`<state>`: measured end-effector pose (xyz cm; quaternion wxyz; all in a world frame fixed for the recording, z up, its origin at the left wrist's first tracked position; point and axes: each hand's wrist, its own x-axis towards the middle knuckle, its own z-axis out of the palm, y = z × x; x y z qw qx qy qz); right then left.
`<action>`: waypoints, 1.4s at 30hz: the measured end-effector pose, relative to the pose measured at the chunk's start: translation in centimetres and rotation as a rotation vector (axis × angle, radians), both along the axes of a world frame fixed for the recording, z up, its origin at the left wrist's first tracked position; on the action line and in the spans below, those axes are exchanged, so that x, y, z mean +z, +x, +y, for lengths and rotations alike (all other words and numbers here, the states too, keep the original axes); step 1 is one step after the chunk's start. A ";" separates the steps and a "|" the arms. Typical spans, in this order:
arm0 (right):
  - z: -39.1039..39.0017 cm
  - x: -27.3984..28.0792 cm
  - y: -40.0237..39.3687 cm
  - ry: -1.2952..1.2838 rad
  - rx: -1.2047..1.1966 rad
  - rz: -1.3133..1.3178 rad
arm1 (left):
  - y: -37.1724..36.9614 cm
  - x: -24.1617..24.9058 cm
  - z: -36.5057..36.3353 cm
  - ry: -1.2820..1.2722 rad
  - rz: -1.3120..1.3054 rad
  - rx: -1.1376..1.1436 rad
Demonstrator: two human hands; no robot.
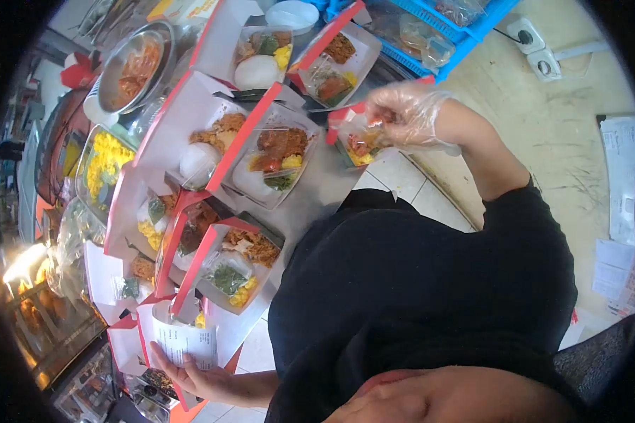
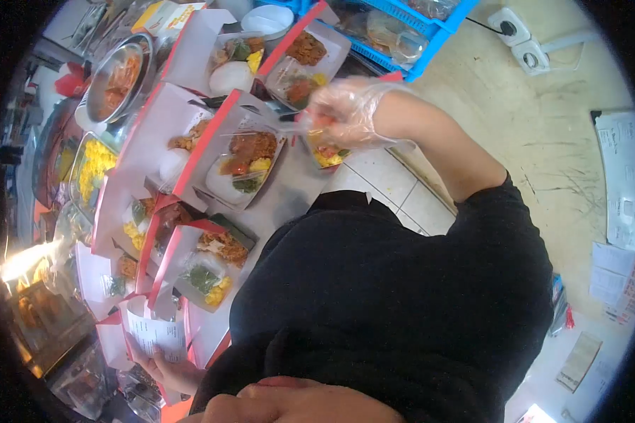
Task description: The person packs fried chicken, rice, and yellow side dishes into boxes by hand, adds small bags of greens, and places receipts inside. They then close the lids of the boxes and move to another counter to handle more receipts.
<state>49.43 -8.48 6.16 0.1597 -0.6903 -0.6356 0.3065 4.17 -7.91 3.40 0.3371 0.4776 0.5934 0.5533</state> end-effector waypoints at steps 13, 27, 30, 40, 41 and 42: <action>10.5 3.1 2.4 0.663 -0.249 -0.411 | -3.0 1.1 -2.9 0.015 0.022 0.061; 7.9 4.5 17.3 0.268 -0.715 -0.493 | -4.0 -0.3 -4.7 0.005 0.029 0.161; 5.4 6.7 9.3 0.679 -0.627 -0.650 | -4.3 0.7 -5.1 0.011 -0.012 0.201; 5.6 -7.0 -23.8 0.343 0.858 0.145 | -9.6 1.1 -8.3 -0.026 -0.093 0.168; 5.8 -10.0 -25.9 0.329 0.867 0.026 | -10.6 1.3 -8.9 -0.009 -0.079 0.176; 5.3 -11.7 -26.6 0.335 0.868 0.019 | -11.9 1.3 -9.7 -0.001 -0.084 0.177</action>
